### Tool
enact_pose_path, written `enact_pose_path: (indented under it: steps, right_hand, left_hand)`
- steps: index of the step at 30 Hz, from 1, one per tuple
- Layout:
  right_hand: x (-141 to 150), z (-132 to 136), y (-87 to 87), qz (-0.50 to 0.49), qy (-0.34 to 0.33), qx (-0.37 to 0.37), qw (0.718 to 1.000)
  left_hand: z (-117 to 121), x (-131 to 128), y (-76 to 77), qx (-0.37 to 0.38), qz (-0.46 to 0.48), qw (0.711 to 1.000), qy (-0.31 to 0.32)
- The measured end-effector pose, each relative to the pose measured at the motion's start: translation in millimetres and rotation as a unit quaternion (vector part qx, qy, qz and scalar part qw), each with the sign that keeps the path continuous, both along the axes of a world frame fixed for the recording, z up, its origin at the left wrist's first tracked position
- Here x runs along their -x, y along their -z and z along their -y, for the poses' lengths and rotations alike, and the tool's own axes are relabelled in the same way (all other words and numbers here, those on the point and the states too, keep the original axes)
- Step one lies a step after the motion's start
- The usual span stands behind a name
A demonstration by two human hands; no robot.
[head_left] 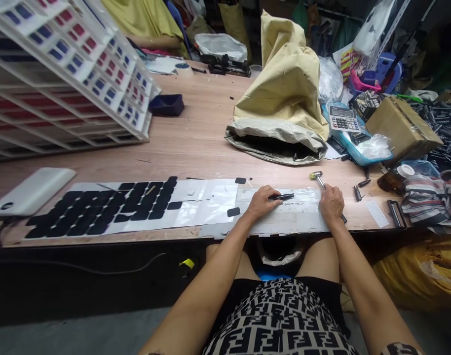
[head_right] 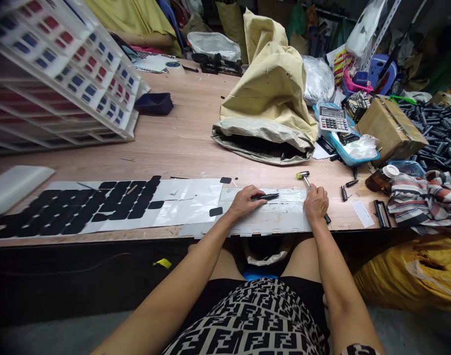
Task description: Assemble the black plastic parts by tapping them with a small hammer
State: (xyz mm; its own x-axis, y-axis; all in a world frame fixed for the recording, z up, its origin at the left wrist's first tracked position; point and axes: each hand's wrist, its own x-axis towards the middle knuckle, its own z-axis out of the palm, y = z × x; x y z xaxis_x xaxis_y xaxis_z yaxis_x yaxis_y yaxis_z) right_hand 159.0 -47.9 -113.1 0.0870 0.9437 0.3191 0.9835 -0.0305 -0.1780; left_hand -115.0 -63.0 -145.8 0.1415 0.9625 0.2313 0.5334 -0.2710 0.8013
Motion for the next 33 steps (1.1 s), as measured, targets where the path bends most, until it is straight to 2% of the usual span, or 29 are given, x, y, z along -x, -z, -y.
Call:
enact_pose_path:
  steps: [3,7,10,12,16,22,26,30,33]
  right_hand:
    - [11.0,19.2,-10.0,-0.102,-0.047,0.003,0.994]
    - [37.3,56.3,-22.7,-0.248,-0.166,0.031,0.954]
    - [54.3,77.5,-24.7,-0.284,-0.211,0.048,0.934]
    - [60.1,84.6,-22.0,-0.285,-0.224,0.054,0.93]
    - [60.5,86.5,-18.0,-0.268,-0.22,0.053,0.936]
    - [55.3,87.3,-21.5,-0.266,-0.206,0.034,0.941]
    - [49.3,86.0,-15.6,-0.261,-0.194,0.043,0.945]
    - [31.3,67.4,-10.7,-0.232,-0.146,0.021,0.961]
    - [11.6,43.3,-8.6,-0.16,-0.07,0.001,0.985]
  left_hand:
    - [-0.4,0.7,1.7,0.003,0.015,1.0,-0.005]
    - [-1.1,0.9,3.3,-0.004,0.02,1.0,-0.001]
    - [-2.0,0.6,3.4,-0.004,0.021,1.0,-0.007]
    - [-2.6,0.3,2.8,-0.003,0.019,1.0,-0.007]
    - [-3.3,0.1,1.4,0.0,0.013,1.0,-0.005]
    - [-2.8,-0.5,2.5,-0.001,0.015,1.0,-0.006]
    - [-2.5,-0.8,3.3,-0.003,0.012,1.0,-0.006]
    - [-2.5,-0.6,1.9,0.003,0.005,1.0,-0.006]
    - [-2.3,-0.7,0.5,0.006,0.0,1.0,-0.002]
